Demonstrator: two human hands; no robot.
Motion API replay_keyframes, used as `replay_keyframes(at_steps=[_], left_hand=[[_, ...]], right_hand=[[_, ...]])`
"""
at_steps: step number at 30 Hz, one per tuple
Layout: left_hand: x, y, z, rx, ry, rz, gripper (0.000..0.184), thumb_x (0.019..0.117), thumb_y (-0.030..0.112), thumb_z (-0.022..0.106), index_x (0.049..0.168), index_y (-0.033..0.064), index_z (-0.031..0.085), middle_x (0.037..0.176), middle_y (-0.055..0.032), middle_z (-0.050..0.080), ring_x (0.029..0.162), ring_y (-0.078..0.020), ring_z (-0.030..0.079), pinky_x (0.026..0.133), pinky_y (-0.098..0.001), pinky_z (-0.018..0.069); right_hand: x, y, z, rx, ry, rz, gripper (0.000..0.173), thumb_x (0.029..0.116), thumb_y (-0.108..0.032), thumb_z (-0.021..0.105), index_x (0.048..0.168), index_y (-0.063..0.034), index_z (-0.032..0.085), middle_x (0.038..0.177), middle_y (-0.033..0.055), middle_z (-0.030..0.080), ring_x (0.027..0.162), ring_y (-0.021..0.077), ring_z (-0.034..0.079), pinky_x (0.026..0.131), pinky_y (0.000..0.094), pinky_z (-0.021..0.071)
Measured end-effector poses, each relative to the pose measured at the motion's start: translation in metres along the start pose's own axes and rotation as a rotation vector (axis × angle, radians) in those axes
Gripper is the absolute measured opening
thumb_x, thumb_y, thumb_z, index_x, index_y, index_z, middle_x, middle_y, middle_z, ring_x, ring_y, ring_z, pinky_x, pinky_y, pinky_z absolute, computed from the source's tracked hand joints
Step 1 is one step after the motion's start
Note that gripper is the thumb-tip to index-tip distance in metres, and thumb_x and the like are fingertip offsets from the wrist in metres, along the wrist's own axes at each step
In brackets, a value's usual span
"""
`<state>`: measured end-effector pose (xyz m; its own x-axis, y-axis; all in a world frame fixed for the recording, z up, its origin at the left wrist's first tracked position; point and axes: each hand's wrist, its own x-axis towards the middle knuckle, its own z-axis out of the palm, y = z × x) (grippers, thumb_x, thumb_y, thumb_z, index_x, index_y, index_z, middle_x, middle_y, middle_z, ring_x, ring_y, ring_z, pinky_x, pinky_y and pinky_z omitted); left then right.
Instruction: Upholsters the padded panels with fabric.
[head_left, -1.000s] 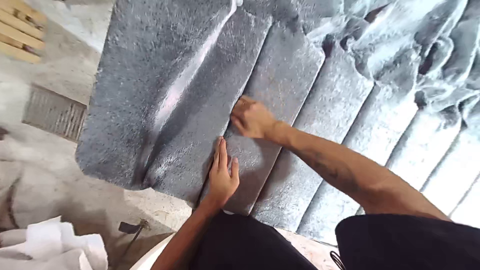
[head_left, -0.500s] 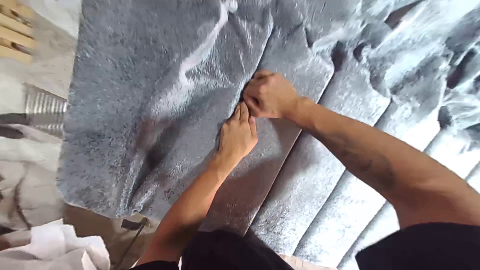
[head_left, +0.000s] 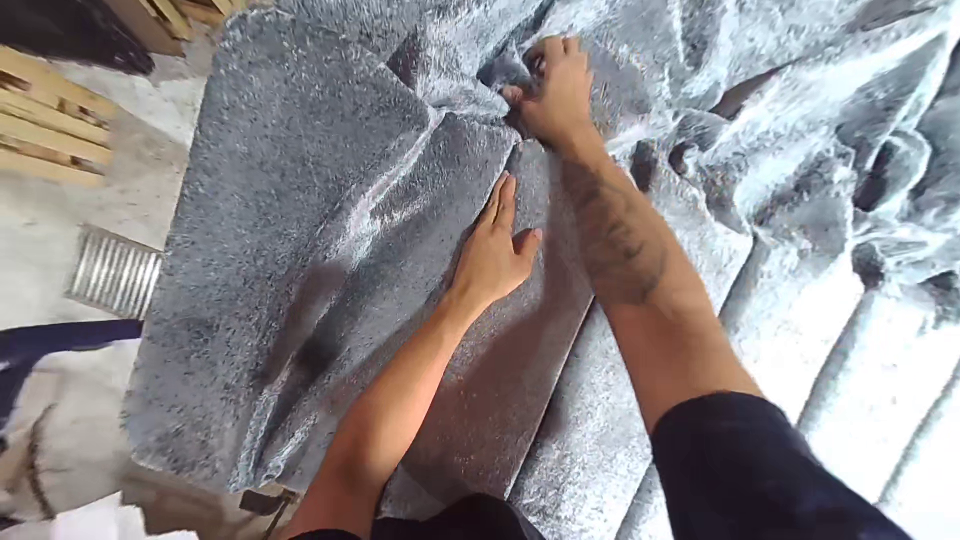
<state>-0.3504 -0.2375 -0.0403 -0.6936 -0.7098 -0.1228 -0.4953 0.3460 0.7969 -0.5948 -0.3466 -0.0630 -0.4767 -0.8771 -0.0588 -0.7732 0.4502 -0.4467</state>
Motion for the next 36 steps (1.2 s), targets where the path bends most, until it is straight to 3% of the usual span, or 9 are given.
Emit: replay_keyframes(at_steps=[9,12,16,20,22,25,29,32,36], left_hand=[[0.074,0.022,0.028,0.151,0.114,-0.201,0.06,0.1011,0.043,0.053,0.154,0.0156,0.048,0.152,-0.002,0.055,0.125,-0.0175,0.063,0.101,-0.0422,0.0549],[0.102,0.03,0.013,0.046,0.04,-0.217,0.063,0.1032,0.039,0.048,0.159,0.0112,0.039,0.16,-0.0072,0.044,0.142,-0.0202,0.05,0.114,-0.0459,0.0454],[-0.011,0.009,-0.006,-0.176,0.036,-0.133,0.062,0.1071,0.031,0.052,0.162,0.0116,0.03,0.164,-0.0084,0.039,0.142,-0.0212,0.05,0.116,-0.0445,0.0434],[-0.15,-0.002,-0.029,-0.16,-0.031,-0.264,0.056,0.1087,0.025,0.045,0.162,0.0145,0.033,0.165,-0.0043,0.037,0.148,-0.0142,0.042,0.121,-0.0367,0.0375],[-0.191,-0.002,-0.033,-0.124,-0.068,-0.313,0.057,0.1086,0.026,0.045,0.163,0.0158,0.03,0.167,-0.0031,0.033,0.149,-0.0137,0.039,0.122,-0.0359,0.0361],[-0.188,-0.002,-0.031,-0.049,-0.089,-0.379,0.056,0.109,0.03,0.042,0.162,0.0176,0.032,0.162,-0.0048,0.042,0.14,-0.0203,0.052,0.115,-0.0431,0.0439],[-0.156,0.006,-0.039,-0.082,-0.118,-0.402,0.052,0.1101,0.027,0.037,0.161,0.0152,0.035,0.14,-0.015,0.063,0.124,-0.0339,0.064,0.103,-0.0567,0.0504],[-0.195,-0.005,-0.051,-0.161,-0.167,-0.322,0.055,0.1077,0.022,0.046,0.161,0.0131,0.034,0.153,-0.0124,0.052,0.138,-0.029,0.054,0.115,-0.0517,0.043],[-0.292,-0.027,-0.043,-0.155,-0.109,-0.319,0.056,0.1077,0.024,0.046,0.162,0.014,0.032,0.166,-0.0054,0.035,0.147,-0.0196,0.043,0.121,-0.0413,0.0377]], right_hand=[[-0.001,0.014,-0.007,0.088,0.349,0.184,0.025,0.086,-0.03,0.061,0.097,-0.0107,0.074,0.096,0.0065,0.073,0.097,0.0184,0.069,0.091,0.0432,0.0511],[-0.01,0.001,-0.015,0.115,0.423,0.054,0.036,0.0929,-0.03,0.055,0.116,-0.0064,0.07,0.116,0.0128,0.069,0.112,0.0203,0.064,0.099,0.0354,0.0497],[-0.11,-0.01,-0.017,-0.157,0.145,-0.301,0.044,0.0993,-0.033,0.049,0.126,-0.0018,0.064,0.134,0.0265,0.058,0.132,0.0429,0.051,0.11,0.0587,0.0408],[-0.191,-0.017,-0.003,-0.246,-0.047,-0.537,0.055,0.104,-0.039,0.038,0.144,-0.0052,0.058,0.154,0.0169,0.049,0.149,0.0389,0.035,0.123,0.062,0.0211],[-0.23,-0.037,0.008,-0.225,-0.155,-0.656,0.052,0.1056,-0.036,0.038,0.133,0.0012,0.063,0.147,0.0203,0.055,0.147,0.0397,0.039,0.124,0.0645,0.0163],[-0.26,-0.069,0.023,-0.304,-0.206,-0.697,0.055,0.1036,-0.041,0.04,0.117,0.0059,0.067,0.134,0.0238,0.061,0.138,0.04,0.049,0.125,0.0578,0.0222],[-0.236,-0.119,0.017,-0.614,-0.303,-0.381,0.039,0.096,-0.023,0.053,0.112,0.011,0.066,0.129,0.0328,0.06,0.132,0.0494,0.051,0.12,0.0716,0.0199],[-0.279,-0.16,0.04,-0.649,-0.251,-0.116,0.047,0.0958,-0.013,0.055,0.129,0.0197,0.055,0.152,0.0447,0.033,0.148,0.0578,0.025,0.12,0.0741,0.0117],[-0.366,-0.178,0.067,-0.558,-0.25,-0.002,0.074,0.0945,-0.028,0.059,0.151,0.0138,0.035,0.168,0.0333,-0.003,0.155,0.053,-0.002,0.113,0.0822,0.0096]])
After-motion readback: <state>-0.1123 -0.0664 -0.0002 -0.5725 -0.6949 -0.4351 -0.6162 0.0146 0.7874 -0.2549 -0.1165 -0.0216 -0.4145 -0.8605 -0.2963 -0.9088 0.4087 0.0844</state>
